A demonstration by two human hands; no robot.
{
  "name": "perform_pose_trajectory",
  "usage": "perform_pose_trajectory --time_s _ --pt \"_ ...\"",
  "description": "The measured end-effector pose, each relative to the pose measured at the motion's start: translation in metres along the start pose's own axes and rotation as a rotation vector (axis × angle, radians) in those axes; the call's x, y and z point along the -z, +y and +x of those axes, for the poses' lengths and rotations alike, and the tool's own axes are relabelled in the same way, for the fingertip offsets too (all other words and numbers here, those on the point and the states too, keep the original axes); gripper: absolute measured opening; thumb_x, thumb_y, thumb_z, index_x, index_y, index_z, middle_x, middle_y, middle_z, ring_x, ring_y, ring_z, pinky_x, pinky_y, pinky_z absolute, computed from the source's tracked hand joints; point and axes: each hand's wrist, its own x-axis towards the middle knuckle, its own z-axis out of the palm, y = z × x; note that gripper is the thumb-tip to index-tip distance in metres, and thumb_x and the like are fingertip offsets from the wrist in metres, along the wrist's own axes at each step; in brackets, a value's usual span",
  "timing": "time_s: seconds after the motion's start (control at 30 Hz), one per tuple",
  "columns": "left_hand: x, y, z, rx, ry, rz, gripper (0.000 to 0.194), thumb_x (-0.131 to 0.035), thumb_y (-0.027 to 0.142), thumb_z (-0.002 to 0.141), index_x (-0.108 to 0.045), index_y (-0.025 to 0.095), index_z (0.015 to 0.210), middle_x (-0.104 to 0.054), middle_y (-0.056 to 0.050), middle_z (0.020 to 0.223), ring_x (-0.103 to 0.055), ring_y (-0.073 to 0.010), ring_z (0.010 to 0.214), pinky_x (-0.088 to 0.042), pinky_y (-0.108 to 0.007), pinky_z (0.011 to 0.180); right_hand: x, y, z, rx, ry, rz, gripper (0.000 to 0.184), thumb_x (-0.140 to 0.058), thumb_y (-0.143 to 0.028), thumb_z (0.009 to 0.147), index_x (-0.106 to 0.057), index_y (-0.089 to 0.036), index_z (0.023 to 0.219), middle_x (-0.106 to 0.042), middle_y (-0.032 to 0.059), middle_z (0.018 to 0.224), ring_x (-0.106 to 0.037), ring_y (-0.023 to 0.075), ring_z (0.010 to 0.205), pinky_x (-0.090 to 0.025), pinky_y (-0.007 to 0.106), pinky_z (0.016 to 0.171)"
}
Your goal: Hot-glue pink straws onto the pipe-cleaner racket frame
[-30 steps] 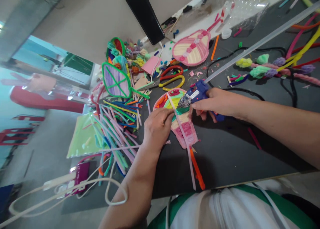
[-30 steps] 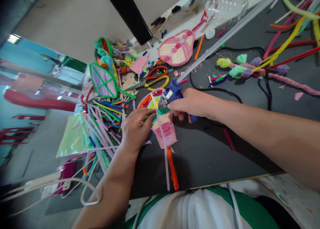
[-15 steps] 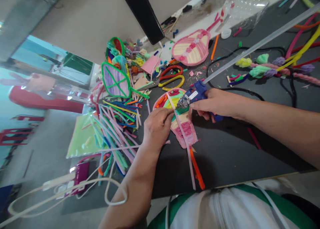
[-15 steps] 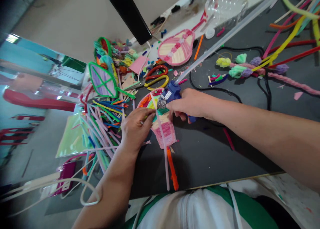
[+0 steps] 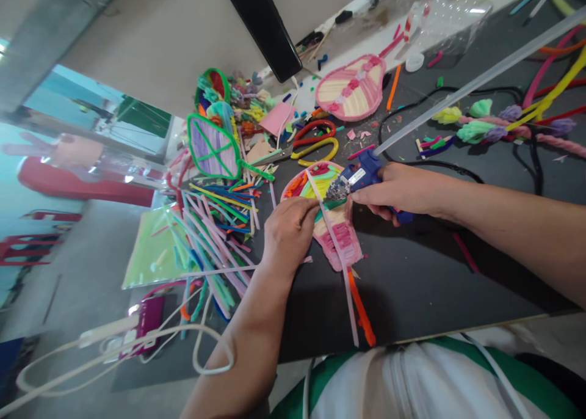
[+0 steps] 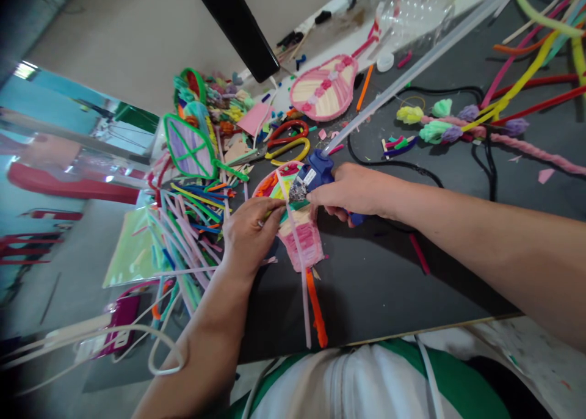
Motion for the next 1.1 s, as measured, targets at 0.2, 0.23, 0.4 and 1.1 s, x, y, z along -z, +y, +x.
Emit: perform_pose_trajectory --time_s 0.2,0.23,0.4,1.1 --pt "0.000 0.000 0.000 -0.002 0.001 -0.005 0.015 -0.060 0.023 0.091 -0.074 0.018 0.095 -0.075 -0.005 0.094 -0.069 -0.0168 0.094 -0.053 -0.029 0.091 0.000 -0.001 -0.004 -0.027 -0.003 -0.027 0.030 -0.063 -0.035 0.079 -0.053 -0.019 0.056 -0.055 0.0012 0.052 -0.052 0.0113 0.044 -0.045 0.021 0.039" --pt "0.000 0.000 0.000 -0.001 0.000 -0.007 0.015 -0.060 0.023 0.091 -0.074 0.018 0.095 -0.075 -0.005 0.095 -0.069 -0.0169 0.094 -0.053 -0.029 0.091 0.000 -0.001 -0.004 -0.027 -0.008 -0.029 0.030 -0.062 -0.035 0.079 -0.053 -0.019 0.056 -0.056 0.0013 0.052 -0.053 0.0114 0.044 -0.045 0.021 0.039" --pt "0.001 0.001 -0.001 0.012 0.001 -0.013 0.016 -0.061 0.023 0.091 -0.074 0.017 0.096 -0.075 -0.005 0.094 -0.069 -0.0164 0.093 -0.053 -0.028 0.090 0.001 -0.001 -0.005 -0.043 -0.017 -0.049 0.029 -0.062 -0.036 0.079 -0.052 -0.019 0.057 -0.056 0.0010 0.052 -0.053 0.0119 0.044 -0.045 0.022 0.038" --pt "0.001 0.002 0.001 -0.018 0.002 -0.023 0.014 -0.060 0.022 0.091 -0.073 0.017 0.094 -0.075 -0.005 0.093 -0.068 -0.0162 0.091 -0.053 -0.028 0.087 0.010 -0.012 -0.010 -0.057 0.019 0.094 0.034 -0.061 -0.029 0.083 -0.054 -0.017 0.052 -0.051 -0.0014 0.044 -0.046 0.0085 0.038 -0.043 0.019 0.039"
